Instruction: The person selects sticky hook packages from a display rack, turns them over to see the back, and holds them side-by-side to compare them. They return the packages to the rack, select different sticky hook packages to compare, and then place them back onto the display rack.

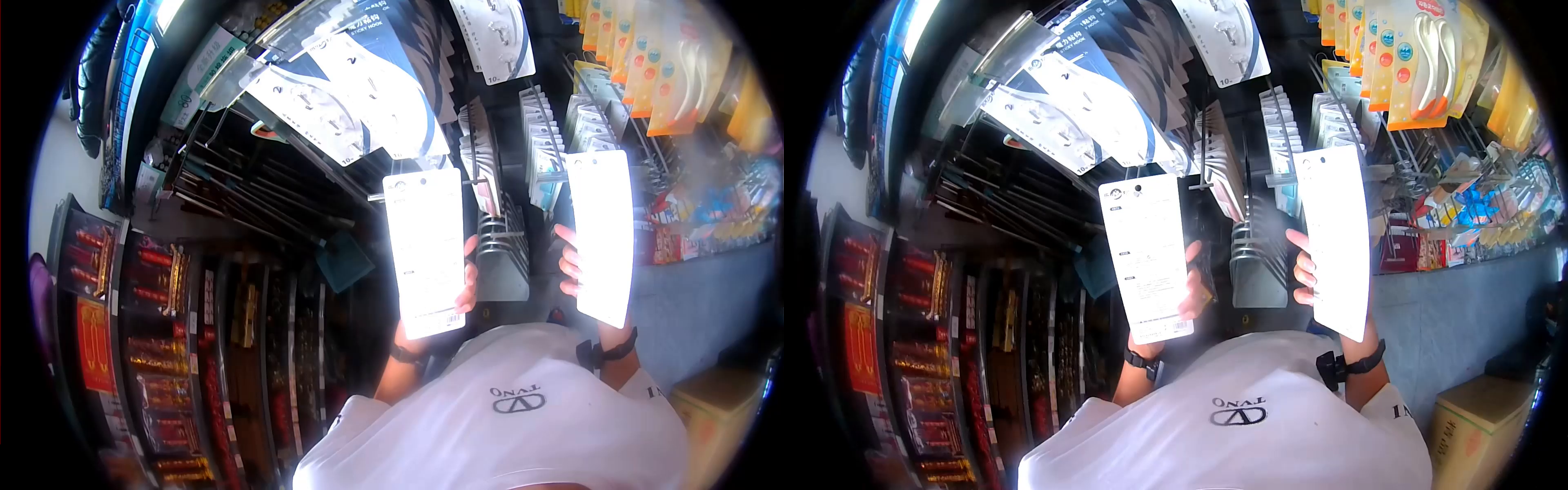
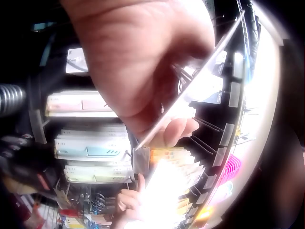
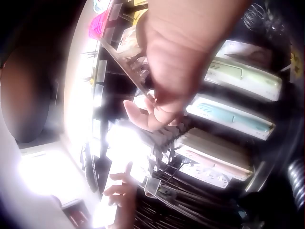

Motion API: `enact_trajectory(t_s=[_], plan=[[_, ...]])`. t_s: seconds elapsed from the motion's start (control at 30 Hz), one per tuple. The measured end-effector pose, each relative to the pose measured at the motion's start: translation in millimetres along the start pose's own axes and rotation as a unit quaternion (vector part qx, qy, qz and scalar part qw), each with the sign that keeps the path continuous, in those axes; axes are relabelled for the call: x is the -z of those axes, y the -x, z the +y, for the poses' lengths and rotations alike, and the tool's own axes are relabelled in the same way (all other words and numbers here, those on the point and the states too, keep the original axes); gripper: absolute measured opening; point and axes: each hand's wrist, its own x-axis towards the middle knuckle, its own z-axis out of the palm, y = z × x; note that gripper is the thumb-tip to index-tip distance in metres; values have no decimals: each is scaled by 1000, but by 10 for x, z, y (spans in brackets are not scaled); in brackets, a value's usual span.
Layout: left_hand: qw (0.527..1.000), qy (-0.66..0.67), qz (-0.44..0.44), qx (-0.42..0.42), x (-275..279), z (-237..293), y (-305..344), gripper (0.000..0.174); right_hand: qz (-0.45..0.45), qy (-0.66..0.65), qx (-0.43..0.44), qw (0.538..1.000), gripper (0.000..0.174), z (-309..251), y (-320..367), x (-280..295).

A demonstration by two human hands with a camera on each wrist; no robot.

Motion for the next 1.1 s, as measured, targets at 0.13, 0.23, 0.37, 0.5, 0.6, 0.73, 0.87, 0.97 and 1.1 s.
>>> enact_trajectory(t_s=[0.13,0.23,0.37,0.5,0.6,0.73,0.87,0.97,1.1], plan=[[999,-19,-6,-37,-59,-74,40,136,-10,-27,-5,1000,103,-31,3,50],[997,-47,-10,-60,-62,-130,106,147,-7,-29,1,1000,104,-50,9,2],[995,-47,-44,-75,-56,-189,151,147,-17,-35,8,999,105,-60,-10,40],[989,-112,-26,-92,-77,-204,149,134,-109,-49,7,993,97,-65,-68,215],[988,-127,-11,-89,-143,-186,178,113,-122,-26,13,992,95,-75,-102,214],[992,-103,3,-76,-240,-202,189,106,-146,-16,14,989,91,-92,-149,228],[997,-66,-19,-40,-287,-164,208,103,-135,-10,16,991,90,-76,-158,237],[998,-56,-30,-29,-281,-149,214,103,-149,-16,12,989,89,-76,-187,259],[997,-65,-36,-36,-283,-143,202,102,-144,-13,8,989,88,-66,-213,252]])
